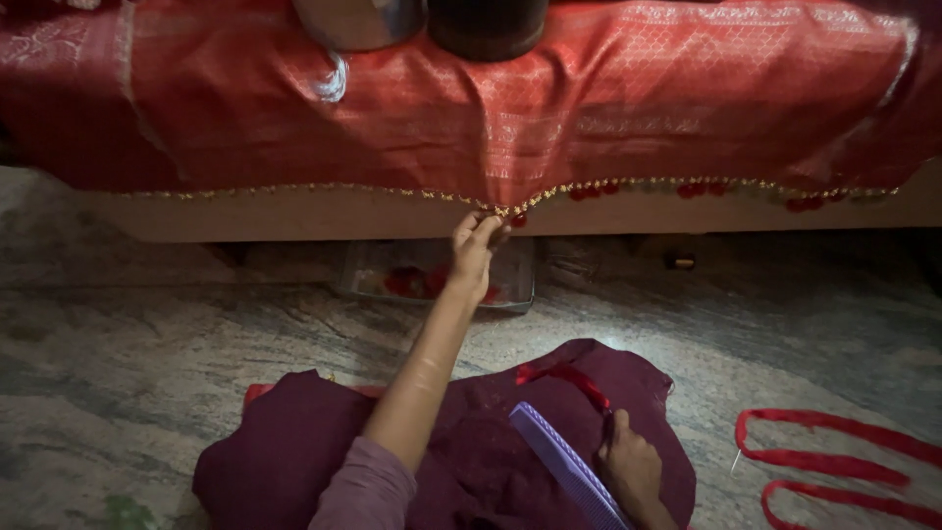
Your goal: Manually tying decorative red tassels onto the edge of a silk saree.
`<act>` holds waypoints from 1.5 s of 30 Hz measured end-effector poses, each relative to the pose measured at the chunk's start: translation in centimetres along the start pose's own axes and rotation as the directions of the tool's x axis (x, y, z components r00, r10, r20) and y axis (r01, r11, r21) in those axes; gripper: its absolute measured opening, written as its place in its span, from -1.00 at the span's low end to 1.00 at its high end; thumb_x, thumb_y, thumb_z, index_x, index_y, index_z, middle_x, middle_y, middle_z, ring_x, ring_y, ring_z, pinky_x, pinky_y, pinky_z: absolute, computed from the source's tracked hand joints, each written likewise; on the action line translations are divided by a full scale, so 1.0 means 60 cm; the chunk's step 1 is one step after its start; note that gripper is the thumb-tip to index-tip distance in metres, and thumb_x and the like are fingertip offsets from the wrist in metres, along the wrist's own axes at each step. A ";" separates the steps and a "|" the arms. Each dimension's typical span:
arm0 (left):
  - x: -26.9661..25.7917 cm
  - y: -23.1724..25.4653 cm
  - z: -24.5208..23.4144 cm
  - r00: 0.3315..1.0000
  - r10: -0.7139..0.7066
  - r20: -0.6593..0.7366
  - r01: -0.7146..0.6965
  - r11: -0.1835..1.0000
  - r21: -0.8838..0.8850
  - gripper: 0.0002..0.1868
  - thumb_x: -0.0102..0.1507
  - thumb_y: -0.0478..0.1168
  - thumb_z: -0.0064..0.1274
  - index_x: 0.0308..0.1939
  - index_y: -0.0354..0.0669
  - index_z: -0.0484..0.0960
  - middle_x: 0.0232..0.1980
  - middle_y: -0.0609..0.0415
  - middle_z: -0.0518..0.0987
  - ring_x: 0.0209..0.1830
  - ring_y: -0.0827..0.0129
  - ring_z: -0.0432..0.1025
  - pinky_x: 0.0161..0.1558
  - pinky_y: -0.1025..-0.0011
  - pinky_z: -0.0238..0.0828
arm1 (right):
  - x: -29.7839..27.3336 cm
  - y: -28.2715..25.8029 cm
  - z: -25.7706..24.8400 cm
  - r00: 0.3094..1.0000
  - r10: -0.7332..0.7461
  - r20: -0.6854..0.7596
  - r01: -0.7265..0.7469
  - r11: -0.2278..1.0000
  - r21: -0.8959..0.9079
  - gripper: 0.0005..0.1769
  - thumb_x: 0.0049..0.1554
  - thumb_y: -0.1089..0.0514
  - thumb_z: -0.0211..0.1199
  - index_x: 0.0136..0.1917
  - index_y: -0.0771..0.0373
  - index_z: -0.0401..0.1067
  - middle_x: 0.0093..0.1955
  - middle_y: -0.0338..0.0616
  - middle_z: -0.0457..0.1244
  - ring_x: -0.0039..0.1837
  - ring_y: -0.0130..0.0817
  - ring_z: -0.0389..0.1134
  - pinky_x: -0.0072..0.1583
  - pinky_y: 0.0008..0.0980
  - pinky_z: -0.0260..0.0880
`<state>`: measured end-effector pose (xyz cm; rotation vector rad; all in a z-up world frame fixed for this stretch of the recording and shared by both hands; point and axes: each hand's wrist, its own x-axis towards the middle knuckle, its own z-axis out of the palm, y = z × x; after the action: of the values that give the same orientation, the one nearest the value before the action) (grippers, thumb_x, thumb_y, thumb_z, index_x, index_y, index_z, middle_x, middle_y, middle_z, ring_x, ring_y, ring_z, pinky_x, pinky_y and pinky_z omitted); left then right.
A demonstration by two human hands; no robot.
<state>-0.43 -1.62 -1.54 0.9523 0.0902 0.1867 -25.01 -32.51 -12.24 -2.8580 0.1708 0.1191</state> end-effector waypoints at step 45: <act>0.008 0.028 -0.006 1.000 -0.009 -0.021 0.014 0.978 0.208 -0.85 0.29 -0.18 0.22 -0.14 -0.15 0.74 -0.16 0.06 0.72 -0.13 0.41 0.53 0.18 0.40 0.34 | -0.019 -0.032 -0.044 0.994 -0.068 -0.081 0.075 0.994 0.079 -0.83 0.27 0.07 -0.02 -0.05 0.21 0.23 -0.46 0.17 0.28 -0.38 0.20 0.37 -0.31 0.16 0.32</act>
<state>-0.21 -0.30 -0.34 1.1584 0.1360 0.1785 -25.73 -31.29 -9.11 -2.7849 0.0867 -0.0140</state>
